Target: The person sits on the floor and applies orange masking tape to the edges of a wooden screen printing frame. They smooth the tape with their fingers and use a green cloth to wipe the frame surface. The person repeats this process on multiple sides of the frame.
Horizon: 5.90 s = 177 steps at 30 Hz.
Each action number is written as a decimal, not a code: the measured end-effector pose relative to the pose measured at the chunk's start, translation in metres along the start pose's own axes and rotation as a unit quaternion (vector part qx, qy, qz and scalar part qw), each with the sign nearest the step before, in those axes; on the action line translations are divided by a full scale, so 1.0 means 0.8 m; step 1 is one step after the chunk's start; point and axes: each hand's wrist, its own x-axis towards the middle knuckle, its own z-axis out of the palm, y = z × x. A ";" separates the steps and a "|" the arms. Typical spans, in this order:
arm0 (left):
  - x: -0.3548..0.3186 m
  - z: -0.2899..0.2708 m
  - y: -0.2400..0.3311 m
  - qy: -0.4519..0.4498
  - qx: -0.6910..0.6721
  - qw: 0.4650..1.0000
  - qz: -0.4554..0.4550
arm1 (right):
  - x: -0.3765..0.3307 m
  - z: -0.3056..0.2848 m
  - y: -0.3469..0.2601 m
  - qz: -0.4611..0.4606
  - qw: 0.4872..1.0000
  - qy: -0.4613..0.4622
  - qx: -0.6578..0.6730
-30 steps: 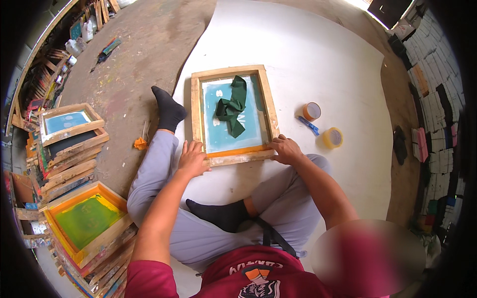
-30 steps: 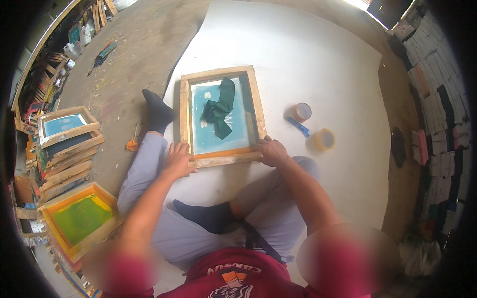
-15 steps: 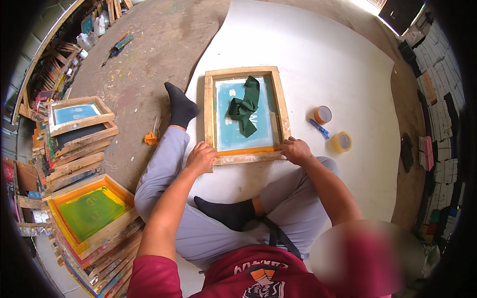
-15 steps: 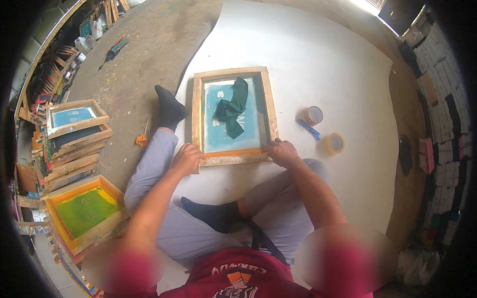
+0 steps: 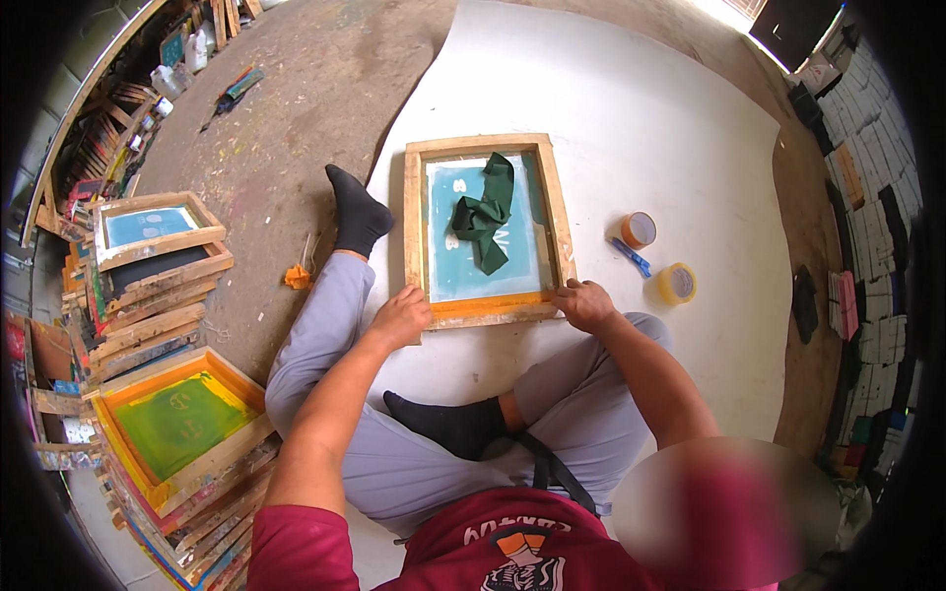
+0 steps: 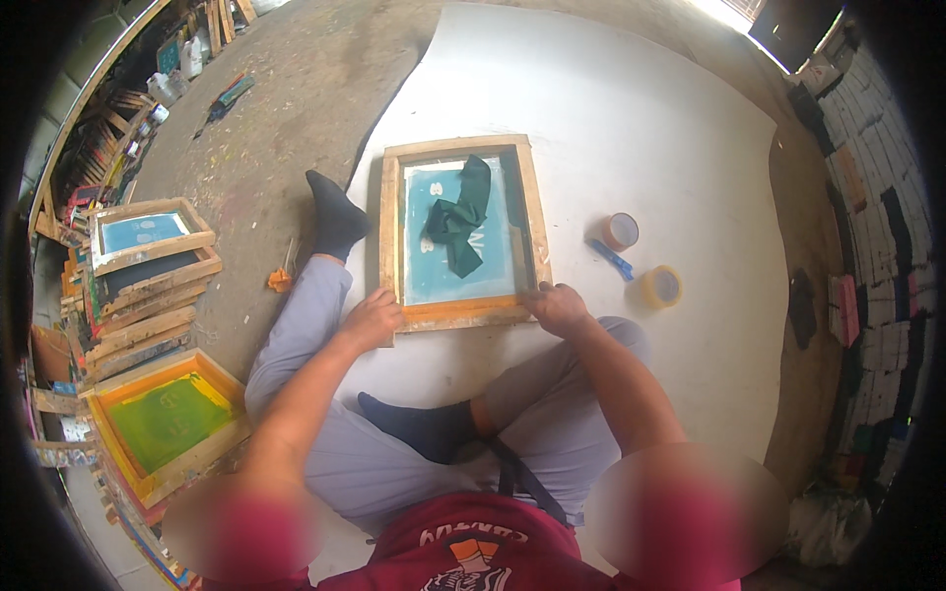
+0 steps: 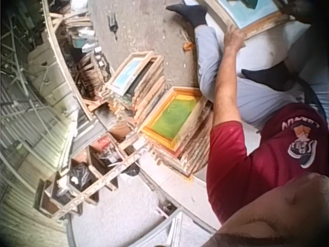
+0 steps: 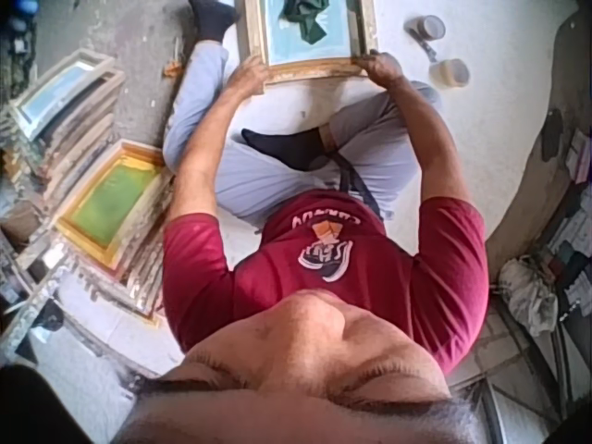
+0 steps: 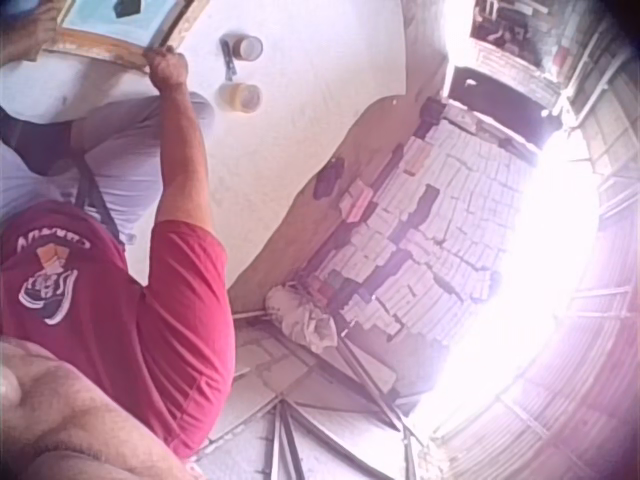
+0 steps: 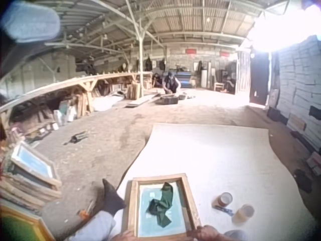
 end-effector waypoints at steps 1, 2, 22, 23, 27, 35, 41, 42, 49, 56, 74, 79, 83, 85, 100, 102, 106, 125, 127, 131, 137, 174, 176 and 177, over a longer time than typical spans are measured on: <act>-0.001 0.001 0.000 -0.015 0.009 1.000 0.005 | 0.000 -0.002 -0.002 -0.009 1.000 -0.013 -0.017; 0.001 -0.001 0.001 -0.029 0.019 0.999 0.011 | -0.001 -0.003 -0.003 -0.017 0.999 -0.027 -0.034; 0.002 -0.009 0.048 -0.057 -0.001 0.990 -0.128 | -0.006 -0.048 -0.015 0.052 0.985 -0.161 -0.042; 0.008 0.001 0.062 -0.003 -0.023 0.987 -0.157 | 0.001 -0.050 -0.024 0.054 0.990 -0.131 0.002; 0.076 0.023 0.140 -0.103 -0.119 0.951 -0.265 | 0.018 -0.027 -0.062 0.036 0.997 -0.021 0.067; 0.064 0.034 0.169 -0.192 -0.081 0.922 -0.326 | 0.002 -0.025 -0.081 0.059 0.958 -0.278 0.029; 0.056 0.016 0.173 -0.219 -0.067 0.911 -0.343 | -0.001 -0.050 -0.087 0.084 0.946 -0.313 0.019; 0.053 0.016 0.174 -0.220 -0.061 0.909 -0.348 | 0.000 -0.051 -0.088 0.085 0.945 -0.315 0.018; 0.025 0.012 0.164 -0.130 -0.074 0.919 -0.365 | 0.056 -0.043 -0.054 0.120 0.965 -0.176 0.154; -0.018 0.031 0.101 0.152 -0.142 0.834 -0.511 | 0.223 -0.033 -0.030 0.331 0.907 0.045 0.258; -0.016 0.048 0.098 0.188 -0.253 0.758 -0.571 | 0.240 0.007 -0.102 0.036 0.954 0.198 0.222; -0.014 0.048 0.096 0.192 -0.267 0.754 -0.568 | 0.196 0.037 -0.180 0.008 0.924 -0.006 0.382; -0.019 0.052 0.094 0.202 -0.288 0.753 -0.556 | 0.205 0.057 -0.182 0.126 0.890 -0.006 0.439; -0.022 0.054 0.095 0.210 -0.300 0.751 -0.550 | 0.210 0.071 -0.179 0.082 0.904 0.008 0.419; -0.029 0.053 0.090 0.225 -0.338 0.728 -0.553 | 0.255 0.057 -0.195 0.071 0.916 -0.121 0.377; -0.027 0.056 0.090 0.227 -0.343 0.720 -0.559 | 0.259 0.033 -0.194 0.062 0.925 -0.126 0.352; -0.036 0.068 0.088 0.253 -0.323 0.731 -0.545 | 0.249 0.028 -0.192 0.026 0.917 -0.065 0.393; -0.043 0.090 0.088 0.259 -0.410 0.661 -0.573 | 0.056 -0.018 0.033 0.044 0.978 -0.166 0.118; -0.041 0.090 0.087 0.265 -0.415 0.657 -0.571 | 0.050 -0.011 0.035 0.043 0.980 -0.157 0.116; -0.048 0.095 0.088 0.264 -0.423 0.658 -0.564 | 0.067 0.019 0.008 0.018 0.984 -0.086 0.152; -0.050 0.086 0.088 0.248 -0.430 0.654 -0.571 | 0.174 0.058 -0.136 0.007 0.964 0.020 0.266; -0.054 0.088 0.084 0.252 -0.489 0.616 -0.564 | 0.079 0.009 0.013 0.041 0.970 -0.185 0.150; -0.051 0.083 0.084 0.250 -0.491 0.614 -0.565 | 0.061 0.001 0.046 -0.032 0.976 -0.154 0.150; -0.050 0.082 0.084 0.252 -0.495 0.611 -0.564 | 0.059 0.002 0.050 -0.044 0.978 -0.148 0.137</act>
